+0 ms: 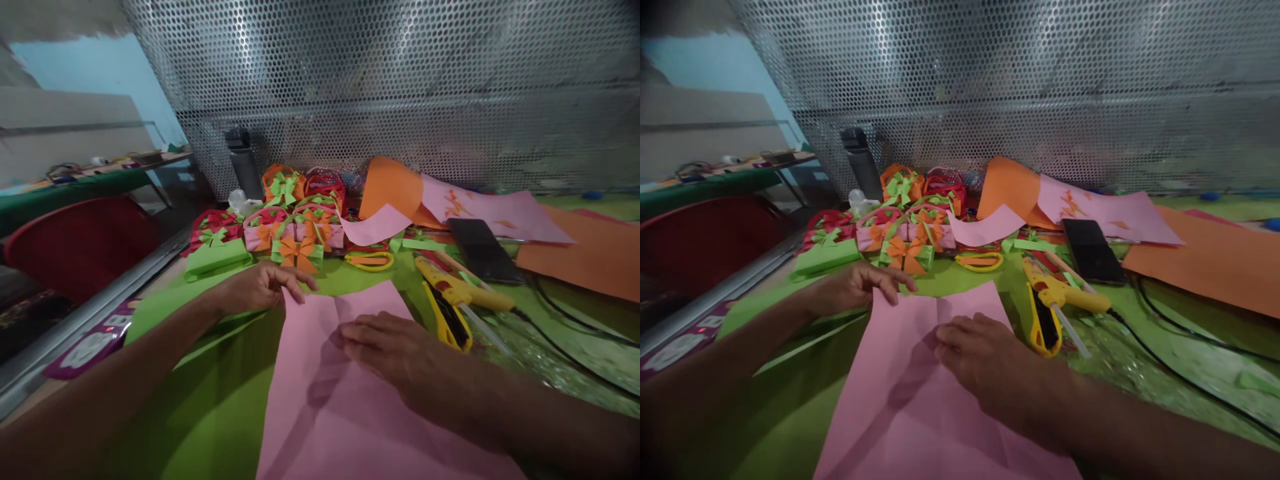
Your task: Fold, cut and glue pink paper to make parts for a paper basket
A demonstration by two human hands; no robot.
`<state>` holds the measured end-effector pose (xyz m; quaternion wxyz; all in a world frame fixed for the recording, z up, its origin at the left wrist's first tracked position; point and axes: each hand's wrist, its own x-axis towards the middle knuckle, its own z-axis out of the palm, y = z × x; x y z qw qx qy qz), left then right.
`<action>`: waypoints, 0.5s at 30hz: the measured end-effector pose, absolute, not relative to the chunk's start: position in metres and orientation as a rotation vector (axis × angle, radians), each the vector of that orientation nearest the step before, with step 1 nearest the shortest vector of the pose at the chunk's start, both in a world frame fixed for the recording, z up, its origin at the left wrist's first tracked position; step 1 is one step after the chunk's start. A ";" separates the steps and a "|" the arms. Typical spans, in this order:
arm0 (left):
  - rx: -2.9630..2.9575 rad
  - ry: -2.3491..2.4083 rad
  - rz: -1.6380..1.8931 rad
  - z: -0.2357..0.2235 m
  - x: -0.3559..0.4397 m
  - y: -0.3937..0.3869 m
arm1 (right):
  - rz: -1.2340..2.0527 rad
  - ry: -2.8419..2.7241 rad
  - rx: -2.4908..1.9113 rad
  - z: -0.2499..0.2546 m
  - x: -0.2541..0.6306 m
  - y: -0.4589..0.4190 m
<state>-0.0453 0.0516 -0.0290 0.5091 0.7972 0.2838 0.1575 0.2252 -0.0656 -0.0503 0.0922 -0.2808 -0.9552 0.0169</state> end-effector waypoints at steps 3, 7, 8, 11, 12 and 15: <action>1.856 0.652 0.344 -0.034 -0.043 0.055 | -0.024 -2.835 -0.799 -0.049 0.218 -0.074; 1.768 0.675 0.266 -0.037 -0.038 0.052 | -0.019 -2.856 -0.680 -0.051 0.208 -0.084; 1.751 0.688 0.245 -0.038 -0.036 0.051 | -0.002 -2.868 -0.665 -0.051 0.206 -0.086; 1.716 0.743 0.203 -0.039 -0.032 0.050 | -0.019 -2.874 -0.637 -0.050 0.203 -0.088; 1.709 0.766 0.193 -0.040 -0.031 0.049 | -0.045 -2.870 -0.626 -0.050 0.203 -0.088; 1.701 0.846 0.173 -0.041 -0.026 0.047 | -0.068 -2.849 -0.609 -0.049 0.204 -0.088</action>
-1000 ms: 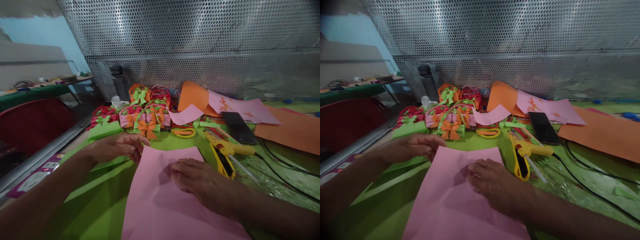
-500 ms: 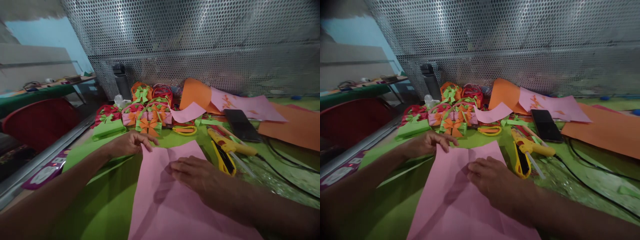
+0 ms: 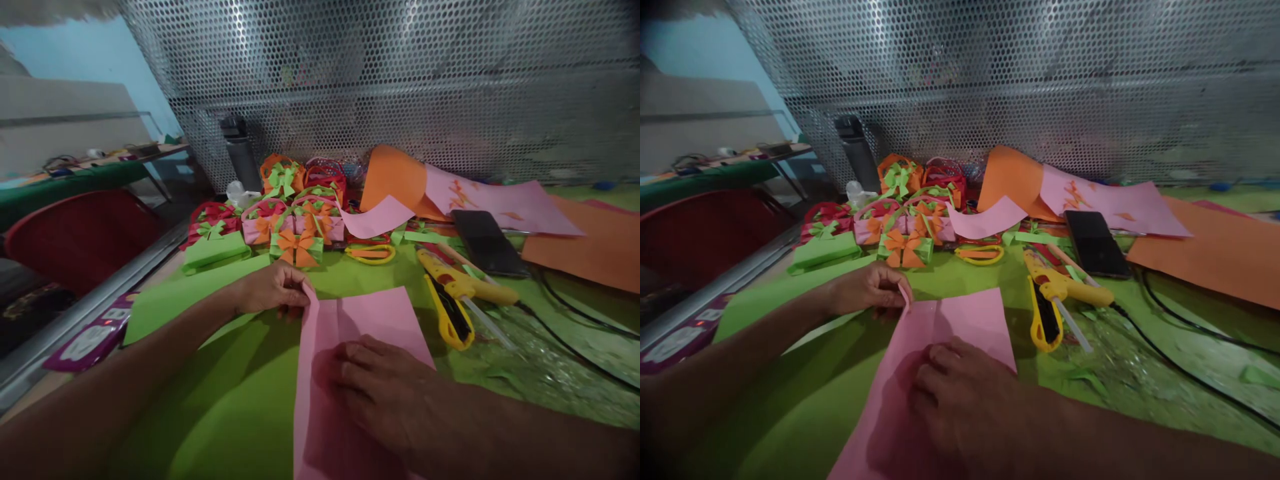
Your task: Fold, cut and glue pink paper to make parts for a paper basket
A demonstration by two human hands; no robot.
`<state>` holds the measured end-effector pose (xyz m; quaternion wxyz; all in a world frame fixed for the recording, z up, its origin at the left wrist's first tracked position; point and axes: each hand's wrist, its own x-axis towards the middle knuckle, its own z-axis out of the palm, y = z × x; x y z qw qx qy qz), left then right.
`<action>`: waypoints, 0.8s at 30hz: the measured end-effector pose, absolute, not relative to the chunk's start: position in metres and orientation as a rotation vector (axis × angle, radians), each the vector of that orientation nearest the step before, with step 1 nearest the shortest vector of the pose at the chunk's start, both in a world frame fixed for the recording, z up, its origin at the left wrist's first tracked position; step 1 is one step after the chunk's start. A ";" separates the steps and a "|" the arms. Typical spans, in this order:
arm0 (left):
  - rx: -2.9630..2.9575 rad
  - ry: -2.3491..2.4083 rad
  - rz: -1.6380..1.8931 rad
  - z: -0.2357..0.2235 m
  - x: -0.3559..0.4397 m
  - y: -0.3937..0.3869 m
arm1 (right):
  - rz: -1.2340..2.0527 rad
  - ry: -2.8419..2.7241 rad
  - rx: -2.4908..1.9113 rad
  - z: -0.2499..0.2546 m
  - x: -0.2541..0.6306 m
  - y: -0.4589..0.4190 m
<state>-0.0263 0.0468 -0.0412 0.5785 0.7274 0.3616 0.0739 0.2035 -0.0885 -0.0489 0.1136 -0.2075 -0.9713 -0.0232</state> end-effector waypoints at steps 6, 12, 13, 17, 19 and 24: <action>1.704 1.003 0.218 -0.039 -0.014 0.034 | 0.167 -2.654 -0.860 -0.048 0.203 -0.093; 1.712 1.087 0.319 -0.045 -0.007 0.026 | -0.026 -2.669 -0.775 -0.054 0.196 -0.089; 1.718 1.101 0.331 -0.045 -0.006 0.025 | -0.063 -2.657 -0.778 -0.055 0.195 -0.089; 1.746 1.157 0.377 -0.044 -0.002 0.019 | -0.191 -2.588 -0.773 -0.060 0.194 -0.089; 1.771 1.181 0.393 -0.042 -0.001 0.017 | -0.219 -2.595 -0.763 -0.061 0.196 -0.089; 1.876 1.209 0.457 -0.044 0.001 0.015 | -0.264 -2.624 -0.766 -0.059 0.196 -0.089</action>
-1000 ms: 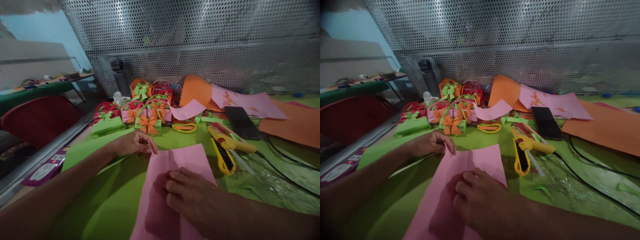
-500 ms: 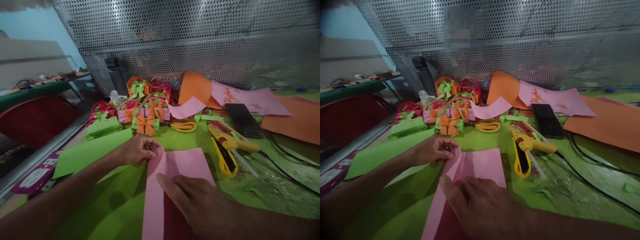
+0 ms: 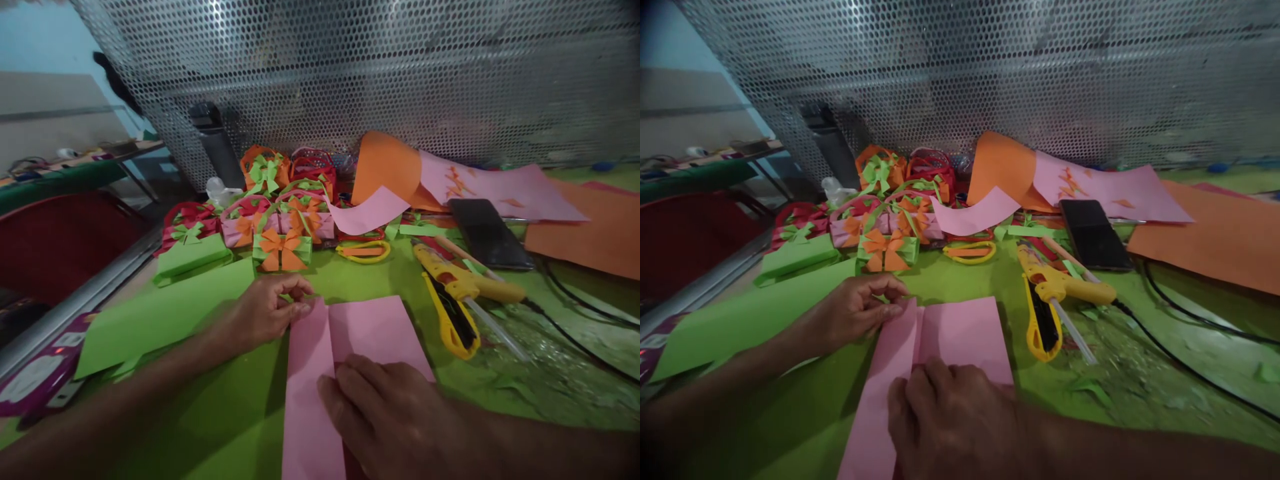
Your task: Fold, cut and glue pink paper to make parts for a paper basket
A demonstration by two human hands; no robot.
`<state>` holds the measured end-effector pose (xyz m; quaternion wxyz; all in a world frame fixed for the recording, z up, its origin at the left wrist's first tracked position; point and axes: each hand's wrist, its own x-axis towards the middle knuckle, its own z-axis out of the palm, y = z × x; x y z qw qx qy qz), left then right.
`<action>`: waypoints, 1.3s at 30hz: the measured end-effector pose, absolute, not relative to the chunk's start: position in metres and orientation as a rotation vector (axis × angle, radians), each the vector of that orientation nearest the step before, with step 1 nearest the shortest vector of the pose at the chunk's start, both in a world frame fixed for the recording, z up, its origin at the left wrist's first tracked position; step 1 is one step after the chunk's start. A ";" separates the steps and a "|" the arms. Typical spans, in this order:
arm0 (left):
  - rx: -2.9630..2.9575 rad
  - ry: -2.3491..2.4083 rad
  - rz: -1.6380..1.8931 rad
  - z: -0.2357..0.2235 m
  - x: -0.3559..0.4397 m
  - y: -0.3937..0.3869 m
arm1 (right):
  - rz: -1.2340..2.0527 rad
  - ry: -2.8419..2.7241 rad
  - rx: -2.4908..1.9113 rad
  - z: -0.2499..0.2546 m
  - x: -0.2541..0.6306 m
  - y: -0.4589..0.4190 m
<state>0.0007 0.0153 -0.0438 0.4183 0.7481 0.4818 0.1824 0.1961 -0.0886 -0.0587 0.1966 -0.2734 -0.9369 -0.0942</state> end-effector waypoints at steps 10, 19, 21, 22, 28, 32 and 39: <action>2.233 1.141 0.524 -0.054 -0.005 0.016 | -0.289 -2.661 -0.705 -0.060 0.196 -0.088; 2.365 1.074 0.544 -0.054 -0.005 0.016 | -0.303 -2.660 -0.725 -0.059 0.196 -0.088; 2.365 1.073 0.548 -0.055 -0.005 0.016 | -0.284 -2.665 -0.736 -0.058 0.196 -0.088; 2.364 1.074 0.548 -0.055 -0.005 0.016 | -0.268 -2.669 -0.741 -0.058 0.196 -0.088; 2.377 1.065 0.587 -0.057 -0.004 0.015 | -0.258 -2.662 -0.741 -0.064 0.197 -0.088; 2.407 1.032 0.604 -0.059 -0.005 0.014 | -0.267 -2.649 -0.756 -0.067 0.197 -0.088; 2.473 1.033 0.612 -0.059 -0.005 0.010 | -0.231 -2.661 -0.754 -0.065 0.197 -0.088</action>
